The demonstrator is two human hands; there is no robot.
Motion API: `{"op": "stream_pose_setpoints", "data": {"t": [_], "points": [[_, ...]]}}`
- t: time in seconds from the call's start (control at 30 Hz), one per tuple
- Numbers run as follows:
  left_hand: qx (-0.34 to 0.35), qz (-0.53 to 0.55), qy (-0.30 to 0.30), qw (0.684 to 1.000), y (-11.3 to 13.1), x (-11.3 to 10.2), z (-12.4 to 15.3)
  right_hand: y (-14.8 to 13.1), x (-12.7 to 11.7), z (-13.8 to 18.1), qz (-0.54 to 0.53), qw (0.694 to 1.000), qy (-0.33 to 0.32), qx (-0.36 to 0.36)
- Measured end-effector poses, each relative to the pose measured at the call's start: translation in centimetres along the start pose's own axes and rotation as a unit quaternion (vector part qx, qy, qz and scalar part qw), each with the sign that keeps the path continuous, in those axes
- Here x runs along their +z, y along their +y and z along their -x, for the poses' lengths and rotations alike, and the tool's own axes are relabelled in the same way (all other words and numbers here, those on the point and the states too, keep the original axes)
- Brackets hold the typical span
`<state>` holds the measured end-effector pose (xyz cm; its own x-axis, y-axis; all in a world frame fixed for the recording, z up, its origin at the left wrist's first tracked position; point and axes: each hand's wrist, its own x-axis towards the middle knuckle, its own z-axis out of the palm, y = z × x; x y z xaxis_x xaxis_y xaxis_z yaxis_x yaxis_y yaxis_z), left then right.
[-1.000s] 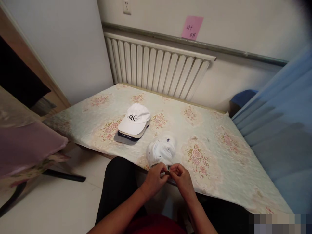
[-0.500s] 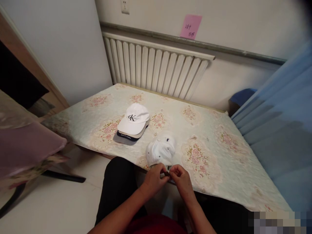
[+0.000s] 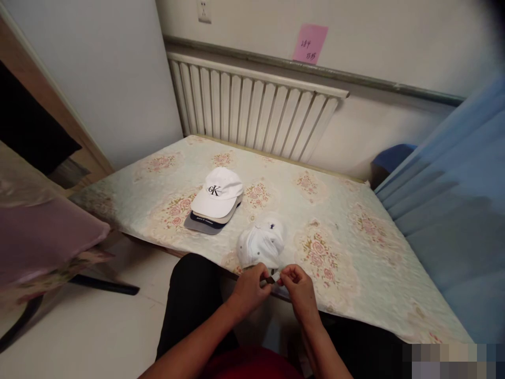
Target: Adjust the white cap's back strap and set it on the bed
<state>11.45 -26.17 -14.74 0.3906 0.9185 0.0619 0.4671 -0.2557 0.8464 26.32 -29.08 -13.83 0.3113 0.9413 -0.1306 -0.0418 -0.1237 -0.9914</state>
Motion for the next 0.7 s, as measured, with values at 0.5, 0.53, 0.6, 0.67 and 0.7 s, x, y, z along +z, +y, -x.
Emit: {"op": "stream_pose_setpoints", "data": {"t": [0.5, 0.53, 0.6, 0.67, 0.7], "points": [[0.036, 0.044, -0.017, 0.998, 0.5, -0.5, -1.0, 0.5, 0.3, 0.5, -0.128, 0.988, -0.028, 0.082], [0.032, 0.043, -0.02, 0.998, 0.5, -0.5, -1.0, 0.7, 0.5, 0.6, -0.129, 0.987, -0.042, 0.085], [0.026, 0.034, -0.03, 0.999, 0.4, -0.5, -1.0, 1.0, 0.8, 0.8, -0.137, 0.985, -0.053, 0.087], [0.025, 0.019, -0.04, 0.999, 0.3, -0.6, -1.0, 1.2, 0.9, 0.9, -0.15, 0.983, -0.054, 0.088], [0.026, 0.012, -0.044, 0.999, 0.3, -0.7, -1.0, 1.2, 0.9, 0.9, -0.158, 0.982, -0.053, 0.09]]}}
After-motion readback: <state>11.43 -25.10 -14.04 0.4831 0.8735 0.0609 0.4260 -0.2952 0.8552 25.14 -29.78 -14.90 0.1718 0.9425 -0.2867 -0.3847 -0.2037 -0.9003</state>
